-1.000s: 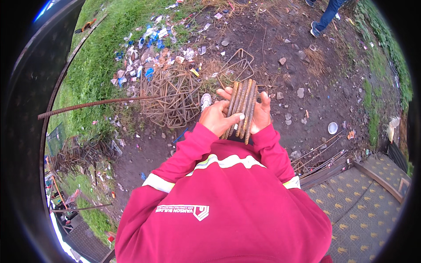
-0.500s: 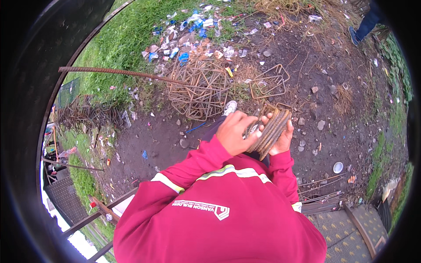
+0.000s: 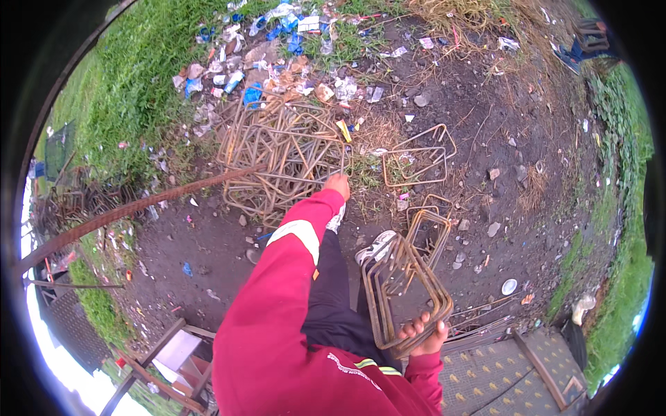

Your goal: The person uses a long metal rod to separate and gather small U-shaped metal pieces from a mixed pile of scrap on the ground. They repeatedly lift, sort, and stack the pieces by hand into a neat pile while another person works nearby.

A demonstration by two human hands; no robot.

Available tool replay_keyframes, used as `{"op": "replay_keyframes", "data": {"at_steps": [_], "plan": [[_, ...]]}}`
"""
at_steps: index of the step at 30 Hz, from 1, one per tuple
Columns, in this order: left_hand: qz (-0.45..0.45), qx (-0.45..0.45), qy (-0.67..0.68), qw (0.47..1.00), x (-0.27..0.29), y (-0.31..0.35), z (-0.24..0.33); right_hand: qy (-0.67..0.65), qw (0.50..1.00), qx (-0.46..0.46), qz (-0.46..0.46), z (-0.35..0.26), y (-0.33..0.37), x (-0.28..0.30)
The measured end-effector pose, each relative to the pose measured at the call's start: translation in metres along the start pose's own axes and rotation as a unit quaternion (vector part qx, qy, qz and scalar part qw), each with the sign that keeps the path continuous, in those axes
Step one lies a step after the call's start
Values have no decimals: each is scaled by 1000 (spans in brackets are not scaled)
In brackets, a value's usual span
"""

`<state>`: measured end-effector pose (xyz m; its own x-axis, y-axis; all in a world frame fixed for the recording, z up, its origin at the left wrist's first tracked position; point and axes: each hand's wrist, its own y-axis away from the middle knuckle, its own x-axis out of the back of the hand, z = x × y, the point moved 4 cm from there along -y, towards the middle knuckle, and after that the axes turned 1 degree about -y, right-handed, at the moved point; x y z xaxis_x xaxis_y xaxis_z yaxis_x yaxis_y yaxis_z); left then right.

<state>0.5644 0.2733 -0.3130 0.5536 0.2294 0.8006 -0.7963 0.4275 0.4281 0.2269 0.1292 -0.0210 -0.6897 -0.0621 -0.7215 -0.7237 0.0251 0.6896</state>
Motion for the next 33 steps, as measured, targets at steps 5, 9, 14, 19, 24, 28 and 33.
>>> {"op": "replay_keyframes", "data": {"at_steps": [5, 9, 14, 19, 24, 28, 33], "plan": [[-69, 332, 78, 937, -46, -54, -16, -66, 995, 78, 4, 18, -12, 31], [-127, 271, 60, 952, 16, -14, 5, -71, 993, 97, 5, 20, -9, 16], [-10, 134, -10, 991, 187, 82, 5, -31, 995, 86, -46, 5, 18, -17], [184, 24, -53, 981, 377, 201, 0, -32, 988, 81, -128, -8, 39, -57], [360, 21, 18, 933, 503, 350, 61, -8, 975, 85, -205, -23, 42, -100], [546, 1, 18, 837, 589, 466, 103, -37, 936, 81, -341, -31, 44, -134], [711, -69, -32, 699, 626, 558, 146, -120, 909, 93, -387, -48, 41, -147]]}}
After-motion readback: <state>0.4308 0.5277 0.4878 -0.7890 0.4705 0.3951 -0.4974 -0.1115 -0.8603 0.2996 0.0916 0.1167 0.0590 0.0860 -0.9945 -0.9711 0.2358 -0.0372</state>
